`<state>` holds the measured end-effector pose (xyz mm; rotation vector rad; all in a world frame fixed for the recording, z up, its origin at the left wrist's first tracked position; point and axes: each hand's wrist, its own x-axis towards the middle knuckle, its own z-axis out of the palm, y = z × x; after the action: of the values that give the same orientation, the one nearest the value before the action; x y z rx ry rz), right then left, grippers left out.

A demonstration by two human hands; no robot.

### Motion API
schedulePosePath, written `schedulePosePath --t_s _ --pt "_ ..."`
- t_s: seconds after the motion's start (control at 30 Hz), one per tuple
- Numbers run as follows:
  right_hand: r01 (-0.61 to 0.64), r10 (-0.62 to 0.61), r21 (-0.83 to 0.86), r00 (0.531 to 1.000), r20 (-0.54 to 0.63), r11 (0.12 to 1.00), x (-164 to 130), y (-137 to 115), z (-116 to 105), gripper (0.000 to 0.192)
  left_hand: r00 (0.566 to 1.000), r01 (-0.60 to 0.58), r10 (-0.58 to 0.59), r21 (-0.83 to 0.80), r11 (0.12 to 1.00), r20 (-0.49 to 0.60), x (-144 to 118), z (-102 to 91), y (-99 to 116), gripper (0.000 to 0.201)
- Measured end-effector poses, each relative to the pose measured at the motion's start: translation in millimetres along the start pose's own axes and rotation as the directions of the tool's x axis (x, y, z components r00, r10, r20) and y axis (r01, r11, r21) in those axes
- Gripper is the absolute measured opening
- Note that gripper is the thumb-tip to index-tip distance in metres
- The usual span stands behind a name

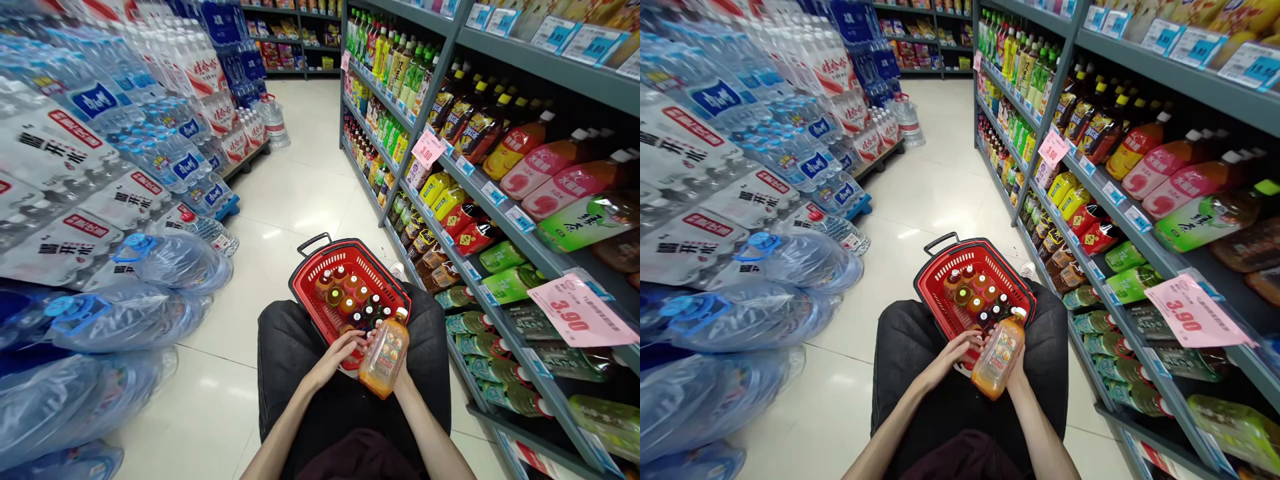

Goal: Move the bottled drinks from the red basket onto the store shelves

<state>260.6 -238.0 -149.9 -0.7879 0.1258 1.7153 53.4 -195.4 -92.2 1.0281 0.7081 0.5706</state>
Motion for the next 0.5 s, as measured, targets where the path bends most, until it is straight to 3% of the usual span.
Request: schedulePosePath --t_s 0.07,0.13,0.2,0.27,0.37,0.5 --pt "0.056 -0.054 0.019 0.994 -0.096 0.998 -2.5 -1.1 6.4 0.048 1.0 -0.011 0.013 0.131 0.991 -0.014 -5.5 16.8 10.2 0.06" --pt "0.086 -0.081 0.018 0.981 -0.176 0.996 -4.7 -4.3 12.9 0.053 0.997 -0.036 0.056 0.288 0.957 -0.061 -7.9 34.5 11.9 0.076" --pt "0.105 -0.099 0.018 0.97 -0.221 0.994 -7.0 -9.1 19.6 0.054 0.975 -0.05 0.133 0.405 0.913 -0.179 -6.8 49.4 7.1 0.095" --pt "0.13 -0.123 0.017 0.967 -0.224 0.991 -10.5 -15.1 27.1 0.054 0.933 -0.052 0.212 0.478 0.877 -0.289 -3.5 59.4 2.2 0.097" --pt "0.134 -0.135 -0.014 0.984 -0.115 0.991 -19.8 -26.5 39.5 0.062 0.9 -0.055 0.268 0.519 0.853 -0.344 -0.3 66.5 6.5 0.087" --pt "0.075 -0.071 -0.047 0.994 0.084 0.996 -36.8 -46.8 53.3 0.074 0.917 -0.079 0.22 0.387 0.919 -0.333 -4.9 77.5 29.8 0.084"
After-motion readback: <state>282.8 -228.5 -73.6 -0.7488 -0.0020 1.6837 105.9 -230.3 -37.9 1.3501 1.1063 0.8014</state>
